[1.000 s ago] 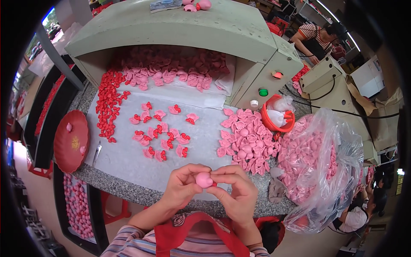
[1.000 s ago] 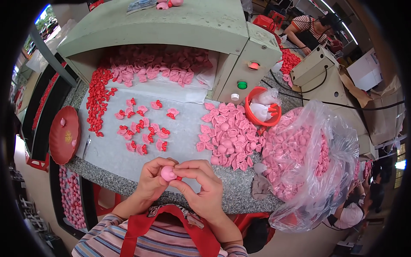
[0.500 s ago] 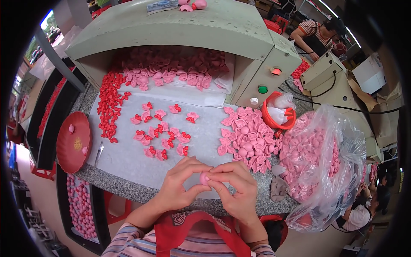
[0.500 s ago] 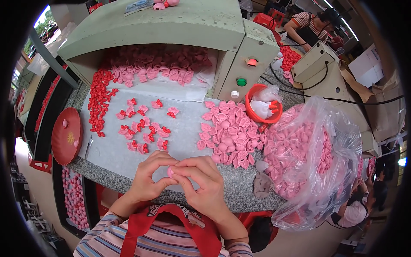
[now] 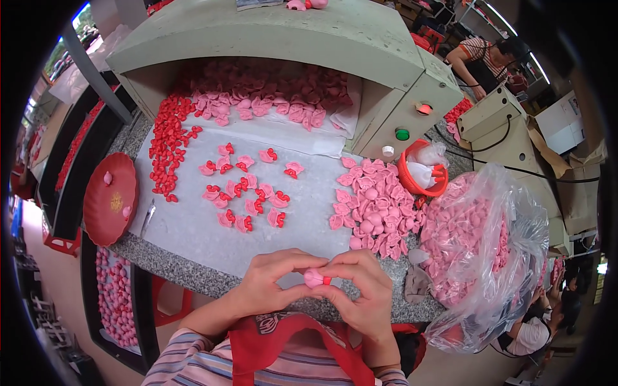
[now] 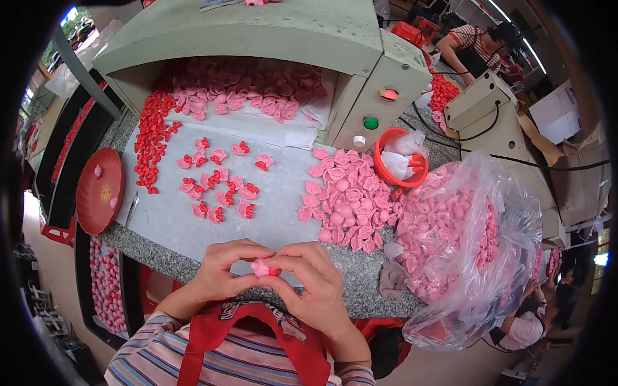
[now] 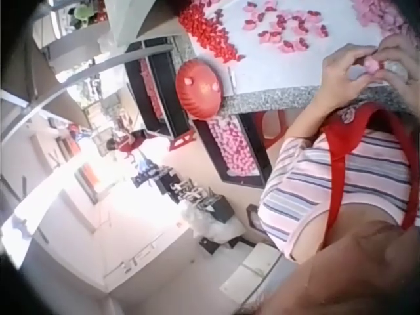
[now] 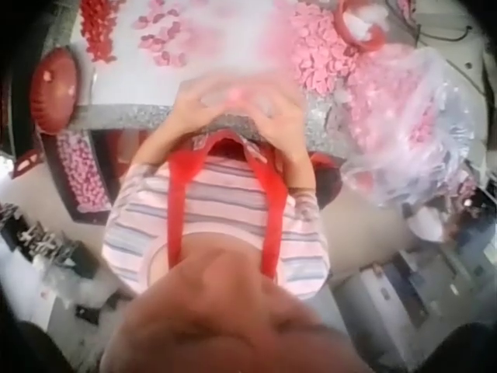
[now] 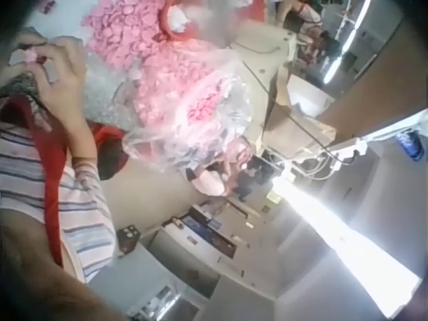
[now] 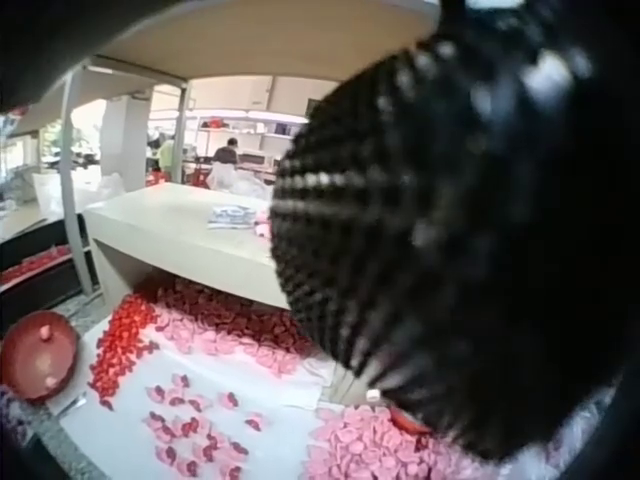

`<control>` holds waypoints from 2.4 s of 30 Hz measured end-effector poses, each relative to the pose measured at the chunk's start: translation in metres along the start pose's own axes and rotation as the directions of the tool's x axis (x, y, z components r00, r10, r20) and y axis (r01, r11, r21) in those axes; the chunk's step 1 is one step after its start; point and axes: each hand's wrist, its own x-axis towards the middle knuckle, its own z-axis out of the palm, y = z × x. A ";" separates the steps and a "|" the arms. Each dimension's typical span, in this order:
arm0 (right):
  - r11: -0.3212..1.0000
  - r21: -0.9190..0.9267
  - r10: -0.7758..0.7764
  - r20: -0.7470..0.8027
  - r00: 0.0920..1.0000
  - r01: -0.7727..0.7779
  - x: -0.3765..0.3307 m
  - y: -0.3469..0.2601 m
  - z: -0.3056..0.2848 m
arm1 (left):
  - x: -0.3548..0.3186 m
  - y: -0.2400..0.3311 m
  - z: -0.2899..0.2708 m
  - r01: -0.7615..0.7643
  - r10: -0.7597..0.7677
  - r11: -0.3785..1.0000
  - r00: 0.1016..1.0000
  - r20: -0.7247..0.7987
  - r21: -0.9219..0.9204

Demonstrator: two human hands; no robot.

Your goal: Assembling small pink flower-shaped plastic parts by applying adhesive from a squeeze bottle and joining components at a factory workbench.

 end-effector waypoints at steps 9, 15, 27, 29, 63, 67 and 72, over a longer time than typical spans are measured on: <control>0.999 -0.036 -0.017 -0.006 1.000 0.017 0.002 -0.002 0.004 | -0.002 -0.004 0.006 -0.139 0.158 0.977 0.981 -0.109 0.162; 0.999 -0.050 -0.023 -0.067 0.998 0.019 0.001 0.001 0.010 | 0.001 -0.008 0.006 -0.168 0.198 0.959 0.974 -0.114 0.227; 0.997 -0.074 -0.015 -0.096 0.995 0.008 -0.001 0.007 0.016 | 0.000 -0.013 0.009 -0.145 0.175 0.964 0.977 -0.122 0.223; 0.998 -0.065 -0.004 -0.092 0.996 -0.002 -0.001 0.008 0.017 | -0.001 -0.011 0.008 -0.114 0.143 0.964 0.984 -0.105 0.241; 0.997 -0.075 -0.015 -0.001 1.000 0.015 -0.009 0.002 0.014 | -0.018 -0.019 0.013 0.478 -0.473 0.066 0.788 0.394 -0.876; 0.534 0.713 0.420 0.243 0.874 -0.455 -0.009 0.011 0.010 | -0.026 -0.031 0.010 0.484 -0.180 0.010 0.862 0.474 -0.875; 0.324 0.633 0.275 0.648 0.710 -0.703 -0.011 0.024 0.008 | -0.034 -0.049 0.014 0.498 -0.119 0.148 0.866 0.485 -0.854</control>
